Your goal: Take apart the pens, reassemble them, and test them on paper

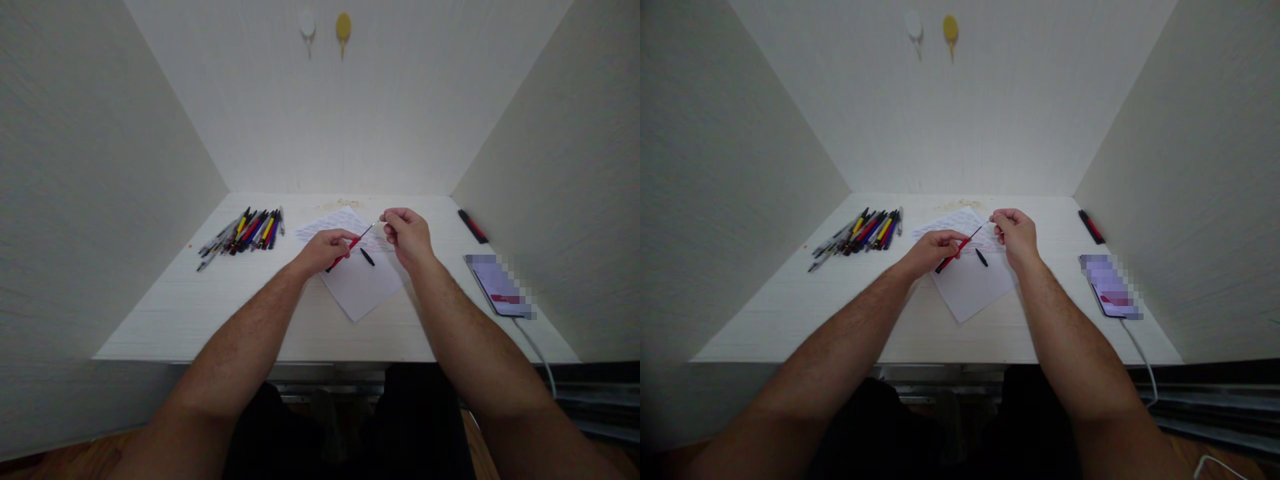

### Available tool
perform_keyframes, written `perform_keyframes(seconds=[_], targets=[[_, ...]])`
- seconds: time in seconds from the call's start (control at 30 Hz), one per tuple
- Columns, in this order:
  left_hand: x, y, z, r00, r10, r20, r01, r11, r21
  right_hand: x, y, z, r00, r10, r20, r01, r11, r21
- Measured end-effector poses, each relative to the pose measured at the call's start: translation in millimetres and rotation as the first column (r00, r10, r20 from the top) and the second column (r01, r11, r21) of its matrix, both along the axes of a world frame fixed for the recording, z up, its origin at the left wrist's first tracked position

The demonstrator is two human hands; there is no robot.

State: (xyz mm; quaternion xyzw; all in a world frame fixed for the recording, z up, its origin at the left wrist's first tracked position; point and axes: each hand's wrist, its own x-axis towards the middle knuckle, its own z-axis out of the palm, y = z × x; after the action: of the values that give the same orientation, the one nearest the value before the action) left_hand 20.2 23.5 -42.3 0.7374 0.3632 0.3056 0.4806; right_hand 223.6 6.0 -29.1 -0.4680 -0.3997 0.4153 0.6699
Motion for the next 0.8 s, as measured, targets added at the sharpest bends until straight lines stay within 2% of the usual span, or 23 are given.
perform_keyframes(seconds=[0.47, 0.8], targets=[[1, -1, 0.2, 1.000, 0.003, 0.004, -0.003, 1.000, 0.004, -2, -3, 0.6, 0.994, 0.105, 0.022, -0.104, 0.994, -0.034], [2, -1, 0.5, 1.000, 0.012, 0.008, -0.012, 1.000, 0.020, -10, -5, -7.8, 0.972, 0.196, 0.127, -0.193, 0.981, -0.038]])
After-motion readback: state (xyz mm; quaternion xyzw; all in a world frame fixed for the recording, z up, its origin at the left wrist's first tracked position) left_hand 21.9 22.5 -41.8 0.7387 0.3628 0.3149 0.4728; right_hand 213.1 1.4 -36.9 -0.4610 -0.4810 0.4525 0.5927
